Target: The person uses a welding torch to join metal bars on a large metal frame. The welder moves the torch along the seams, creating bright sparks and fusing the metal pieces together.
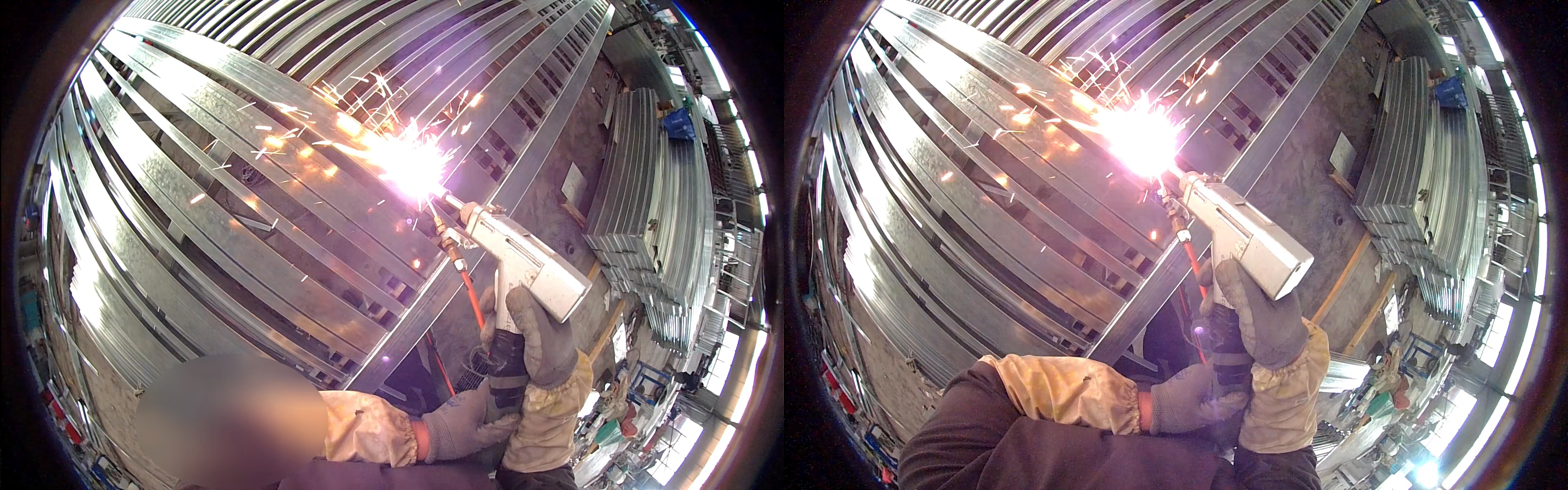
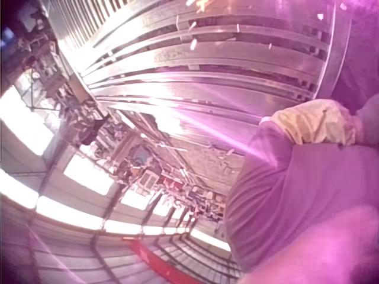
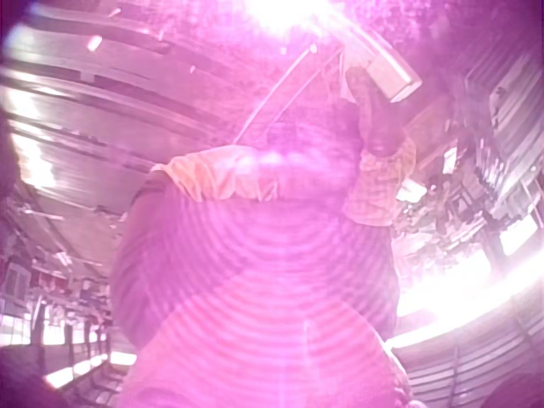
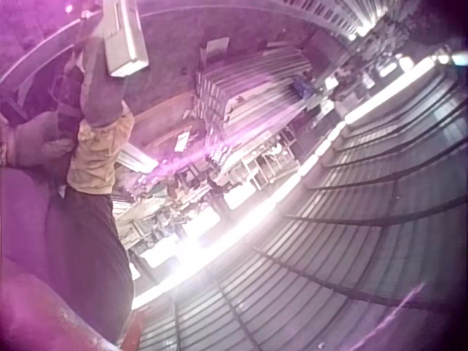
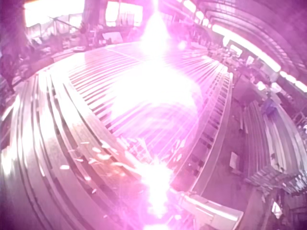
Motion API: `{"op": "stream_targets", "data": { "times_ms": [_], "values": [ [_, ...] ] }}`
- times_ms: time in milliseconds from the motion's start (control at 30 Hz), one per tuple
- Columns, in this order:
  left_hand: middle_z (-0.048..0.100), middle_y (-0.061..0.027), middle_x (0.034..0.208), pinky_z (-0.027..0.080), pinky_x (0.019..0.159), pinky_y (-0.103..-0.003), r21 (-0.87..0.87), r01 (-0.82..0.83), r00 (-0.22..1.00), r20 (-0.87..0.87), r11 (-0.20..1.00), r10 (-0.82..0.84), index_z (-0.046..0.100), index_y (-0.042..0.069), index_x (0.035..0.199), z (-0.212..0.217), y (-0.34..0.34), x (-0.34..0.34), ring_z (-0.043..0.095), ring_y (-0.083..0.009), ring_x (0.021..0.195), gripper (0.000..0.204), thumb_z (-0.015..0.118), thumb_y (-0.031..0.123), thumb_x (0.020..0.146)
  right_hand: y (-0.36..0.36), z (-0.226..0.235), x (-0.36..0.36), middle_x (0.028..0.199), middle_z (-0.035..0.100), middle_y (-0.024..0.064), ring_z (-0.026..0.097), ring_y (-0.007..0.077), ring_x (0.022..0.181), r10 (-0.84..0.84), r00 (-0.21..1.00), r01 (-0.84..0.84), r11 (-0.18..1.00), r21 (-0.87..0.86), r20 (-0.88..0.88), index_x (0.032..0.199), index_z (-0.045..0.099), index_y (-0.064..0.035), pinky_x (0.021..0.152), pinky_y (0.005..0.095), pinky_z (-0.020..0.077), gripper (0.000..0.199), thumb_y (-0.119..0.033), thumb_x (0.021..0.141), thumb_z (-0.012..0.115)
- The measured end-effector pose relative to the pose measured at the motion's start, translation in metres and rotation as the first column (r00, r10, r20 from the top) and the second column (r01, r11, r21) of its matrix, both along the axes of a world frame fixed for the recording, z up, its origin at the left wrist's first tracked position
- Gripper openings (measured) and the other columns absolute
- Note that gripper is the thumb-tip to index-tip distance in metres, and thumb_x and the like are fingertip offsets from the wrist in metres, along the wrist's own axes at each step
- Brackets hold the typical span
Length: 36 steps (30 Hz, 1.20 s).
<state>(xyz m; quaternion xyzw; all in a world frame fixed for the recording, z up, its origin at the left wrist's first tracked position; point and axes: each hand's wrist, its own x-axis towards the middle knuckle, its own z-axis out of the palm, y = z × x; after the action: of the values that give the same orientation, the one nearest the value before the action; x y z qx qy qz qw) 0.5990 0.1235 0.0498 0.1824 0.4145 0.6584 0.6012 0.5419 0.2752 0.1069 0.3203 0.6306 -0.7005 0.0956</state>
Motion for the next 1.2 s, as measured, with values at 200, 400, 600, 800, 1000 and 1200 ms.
{"op": "stream_targets", "data": {
  "times_ms": [200, 400, 600, 800, 1000, 1200],
  "values": [
    [0.067, -0.0212, 0.112, 0.051, 0.091, -0.038, 0.015, -0.052, 0.998, -0.029, 0.999, 0.052, 0.032, -0.005, 0.139, -0.006, 0.002, 0.009, 0.067, -0.0294, 0.106, 0.065, 0.062, 0.034, 0.098, -0.002, 0.0, 0.001, 0.094, 0.067, 0.0101, 0.066, 0.0144, 0.07, 0.01, 1.0, -0.01, 1.0, 0.014, -0.018, 0.128, 0.052, 0.0034, 0.058, 0.0276, 0.0536, 0.039, -0.025, 0.101, 0.059],
    [0.068, -0.0124, 0.103, 0.052, 0.082, -0.036, -0.023, -0.134, 0.99, -0.056, 0.991, 0.132, 0.056, 0.002, 0.12, -0.005, 0.0, 0.016, 0.066, -0.0201, 0.092, 0.035, 0.065, 0.025, 0.095, 0.002, -0.001, 0.002, 0.093, 0.067, 0.0086, 0.065, 0.0129, 0.069, 0.093, 0.996, -0.093, 0.994, 0.061, 0.006, 0.12, 0.056, 0.0033, 0.058, 0.0274, 0.0531, 0.034, -0.026, 0.102, 0.058],
    [0.067, -0.0148, 0.105, 0.051, 0.087, -0.037, -0.018, -0.111, 0.994, -0.025, 0.994, 0.111, 0.05, 0.0, 0.123, -0.003, 0.0, 0.017, 0.065, -0.0227, 0.096, 0.043, 0.065, 0.028, 0.095, 0.004, -0.001, 0.006, 0.093, 0.067, 0.0084, 0.065, 0.012, 0.07, 0.069, 0.997, -0.069, 0.997, 0.02, 0.023, 0.119, 0.056, 0.004, 0.059, 0.0268, 0.053, 0.032, -0.023, 0.102, 0.058],
    [0.067, -0.0223, 0.114, 0.05, 0.094, -0.04, -0.06, 0.022, 0.998, -0.063, 0.998, -0.025, 0.037, -0.003, 0.136, -0.001, -0.001, 0.008, 0.066, -0.0324, 0.11, 0.063, 0.066, 0.035, 0.095, -0.002, -0.002, 0.008, 0.093, 0.067, 0.0091, 0.065, 0.0128, 0.071, -0.005, 1.0, 0.005, 1.0, -0.019, 0.004, 0.12, 0.056, 0.0047, 0.059, 0.0271, 0.0527, 0.032, -0.021, 0.101, 0.058],
    [0.067, -0.0248, 0.112, 0.051, 0.093, -0.042, -0.038, 0.0, 0.998, -0.069, 0.999, -0.003, 0.037, -0.004, 0.134, -0.012, 0.0, 0.02, 0.066, -0.0359, 0.109, 0.065, 0.068, 0.035, 0.092, 0.0, -0.004, 0.012, 0.094, 0.067, 0.0123, 0.066, 0.0142, 0.072, -0.017, 1.0, 0.017, 0.995, -0.098, -0.004, 0.124, 0.053, 0.0059, 0.06, 0.0271, 0.0539, 0.033, -0.018, 0.101, 0.059],
    [0.069, -0.0182, 0.103, 0.053, 0.08, -0.036, -0.009, -0.138, 0.985, -0.103, 0.99, 0.136, 0.051, -0.001, 0.124, -0.002, -0.003, 0.02, 0.068, -0.0255, 0.094, 0.041, 0.066, 0.023, 0.095, -0.005, -0.003, 0.018, 0.094, 0.067, 0.013, 0.066, 0.0158, 0.071, -0.027, 0.999, 0.027, 0.999, -0.022, -0.028, 0.135, 0.048, 0.0054, 0.056, 0.0281, 0.0544, 0.044, -0.017, 0.1, 0.06]
  ]
}}
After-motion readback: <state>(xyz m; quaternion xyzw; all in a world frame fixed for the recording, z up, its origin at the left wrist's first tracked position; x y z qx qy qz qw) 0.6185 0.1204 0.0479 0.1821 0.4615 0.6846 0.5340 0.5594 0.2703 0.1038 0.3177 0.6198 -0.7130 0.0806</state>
